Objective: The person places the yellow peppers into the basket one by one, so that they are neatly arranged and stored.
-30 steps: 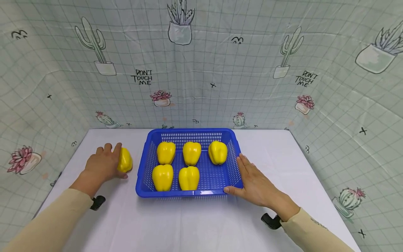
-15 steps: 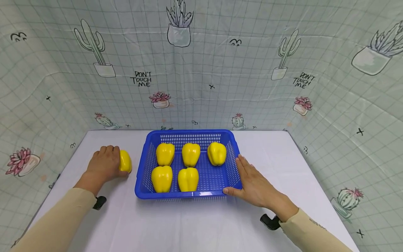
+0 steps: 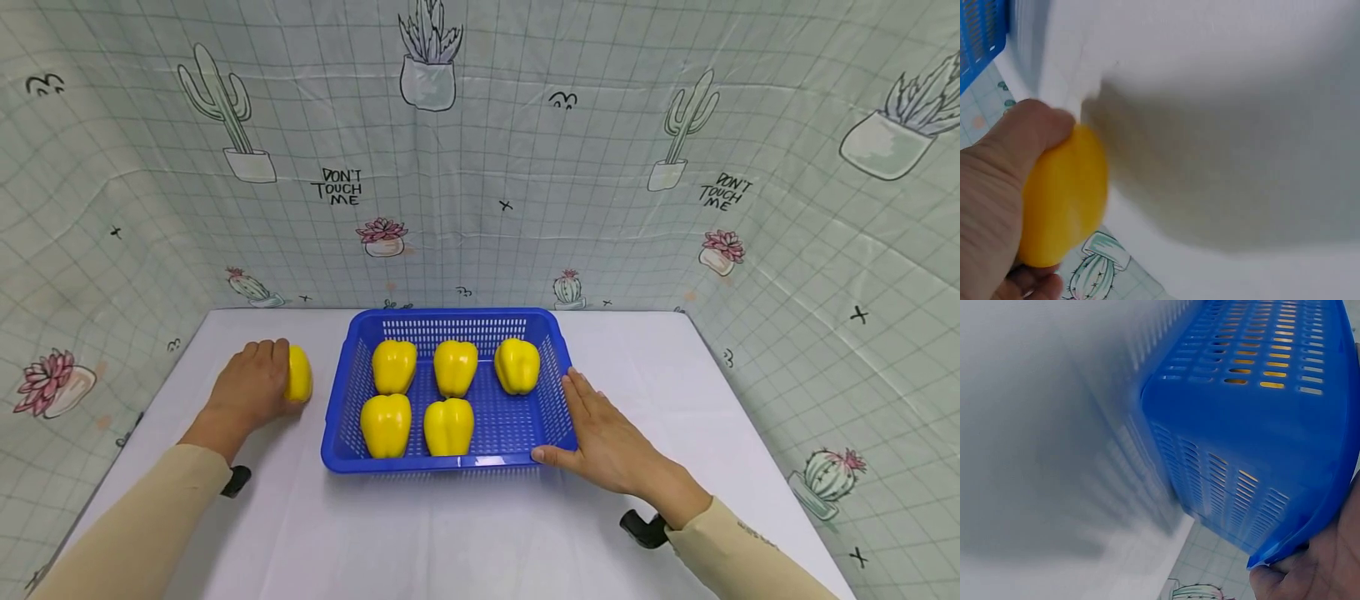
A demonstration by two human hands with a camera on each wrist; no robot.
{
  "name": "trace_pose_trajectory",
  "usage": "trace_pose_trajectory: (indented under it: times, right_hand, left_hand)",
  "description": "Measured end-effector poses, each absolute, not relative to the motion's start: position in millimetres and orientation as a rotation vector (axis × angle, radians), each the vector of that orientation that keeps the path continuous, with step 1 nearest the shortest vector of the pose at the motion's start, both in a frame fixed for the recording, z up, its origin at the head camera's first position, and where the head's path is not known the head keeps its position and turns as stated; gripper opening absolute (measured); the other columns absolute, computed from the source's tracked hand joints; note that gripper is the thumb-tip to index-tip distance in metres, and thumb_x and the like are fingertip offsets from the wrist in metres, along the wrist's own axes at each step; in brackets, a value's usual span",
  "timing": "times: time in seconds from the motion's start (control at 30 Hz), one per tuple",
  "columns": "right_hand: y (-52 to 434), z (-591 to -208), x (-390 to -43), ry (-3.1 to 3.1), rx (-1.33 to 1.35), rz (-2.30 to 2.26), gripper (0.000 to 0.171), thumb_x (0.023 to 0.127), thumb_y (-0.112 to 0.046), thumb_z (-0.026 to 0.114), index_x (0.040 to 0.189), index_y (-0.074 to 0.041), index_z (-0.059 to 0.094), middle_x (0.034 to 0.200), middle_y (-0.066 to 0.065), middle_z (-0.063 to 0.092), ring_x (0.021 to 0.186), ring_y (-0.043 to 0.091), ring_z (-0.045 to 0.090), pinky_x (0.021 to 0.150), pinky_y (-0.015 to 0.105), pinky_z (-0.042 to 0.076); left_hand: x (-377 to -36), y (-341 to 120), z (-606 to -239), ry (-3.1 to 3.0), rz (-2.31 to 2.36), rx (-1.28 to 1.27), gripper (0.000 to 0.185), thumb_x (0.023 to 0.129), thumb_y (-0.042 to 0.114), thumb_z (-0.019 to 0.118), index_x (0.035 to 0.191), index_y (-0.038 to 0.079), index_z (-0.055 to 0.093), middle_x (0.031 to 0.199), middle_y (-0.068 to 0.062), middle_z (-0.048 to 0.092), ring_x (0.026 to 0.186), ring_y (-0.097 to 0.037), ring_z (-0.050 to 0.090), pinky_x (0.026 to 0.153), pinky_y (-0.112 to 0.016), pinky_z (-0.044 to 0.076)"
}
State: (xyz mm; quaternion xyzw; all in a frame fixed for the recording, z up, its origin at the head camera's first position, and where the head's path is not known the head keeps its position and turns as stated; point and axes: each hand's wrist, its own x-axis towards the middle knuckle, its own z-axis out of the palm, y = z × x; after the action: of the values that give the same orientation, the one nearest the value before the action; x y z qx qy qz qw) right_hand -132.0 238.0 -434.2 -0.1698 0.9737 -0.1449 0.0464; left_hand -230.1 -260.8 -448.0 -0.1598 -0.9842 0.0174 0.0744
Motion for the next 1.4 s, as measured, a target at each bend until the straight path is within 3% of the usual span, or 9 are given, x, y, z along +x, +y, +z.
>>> trace_pose_trajectory:
  times: [0.23,0.5,0.73,0.83,1.13,1.4]
  right_hand:
    - [238,-435,-132,2.971,-0.519,-0.444,0.120,0.092,-0.079,0.057,0.165,0.008,0.017,0.174,0.029,0.013,0.160,0.047,0.023,0.127,0.063,0.026]
    - [238,-435,-132,2.980,-0.529,-0.425,0.121,0.092,-0.080,0.056,0.165,0.008,0.017,0.174,0.029,0.013,0.160,0.047,0.021,0.128,0.062,0.025]
    - [238,-434,-131,2.996,-0.535,-0.375,0.120,0.092,-0.082,0.055,0.165,0.008,0.019,0.173,0.029,0.015,0.160,0.046,0.021,0.128,0.063,0.024]
    - [238,-432,-131,3.005,-0.539,-0.331,0.121,0.092,-0.083,0.052,0.164,0.008,0.020,0.173,0.029,0.017,0.161,0.045,0.021,0.129,0.063,0.022]
    - [235,-424,-131,2.988,-0.533,-0.235,0.124,0.090,-0.088,0.045,0.164,0.009,0.020,0.173,0.029,0.018,0.161,0.045,0.019,0.130,0.063,0.018]
    - [234,-422,-132,2.985,-0.527,-0.232,0.125,0.089,-0.089,0.046,0.164,0.009,0.021,0.172,0.029,0.019,0.161,0.045,0.020,0.130,0.064,0.018]
  left_hand:
    - [-234,-258,-443,-2.811,0.120,-0.509,0.092,0.069,0.025,0.097,0.130,-0.015,0.042,0.114,-0.034,0.056,0.107,-0.049,0.055,0.101,-0.060,0.052]
    - [-238,-249,-428,-2.632,0.159,-0.607,0.089,0.066,0.026,0.098,0.126,-0.014,0.046,0.106,-0.031,0.058,0.100,-0.047,0.057,0.091,-0.056,0.056]
    - [-234,-222,-396,-2.710,0.263,-0.605,0.095,0.074,0.032,0.096,0.138,-0.014,0.044,0.124,-0.033,0.059,0.115,-0.046,0.056,0.112,-0.055,0.050]
    - [-232,-211,-384,-2.710,0.276,-0.624,0.098,0.075,0.036,0.096,0.141,-0.014,0.044,0.127,-0.033,0.059,0.118,-0.046,0.056,0.115,-0.054,0.048]
    - [-222,-182,-360,-2.693,0.212,-0.673,0.101,0.073,0.039,0.097,0.141,-0.015,0.045,0.127,-0.032,0.060,0.115,-0.045,0.057,0.112,-0.053,0.051]
    - [-211,-130,-350,-2.692,0.136,-0.772,0.106,0.074,0.052,0.094,0.143,-0.014,0.048,0.130,-0.029,0.062,0.117,-0.042,0.060,0.110,-0.049,0.053]
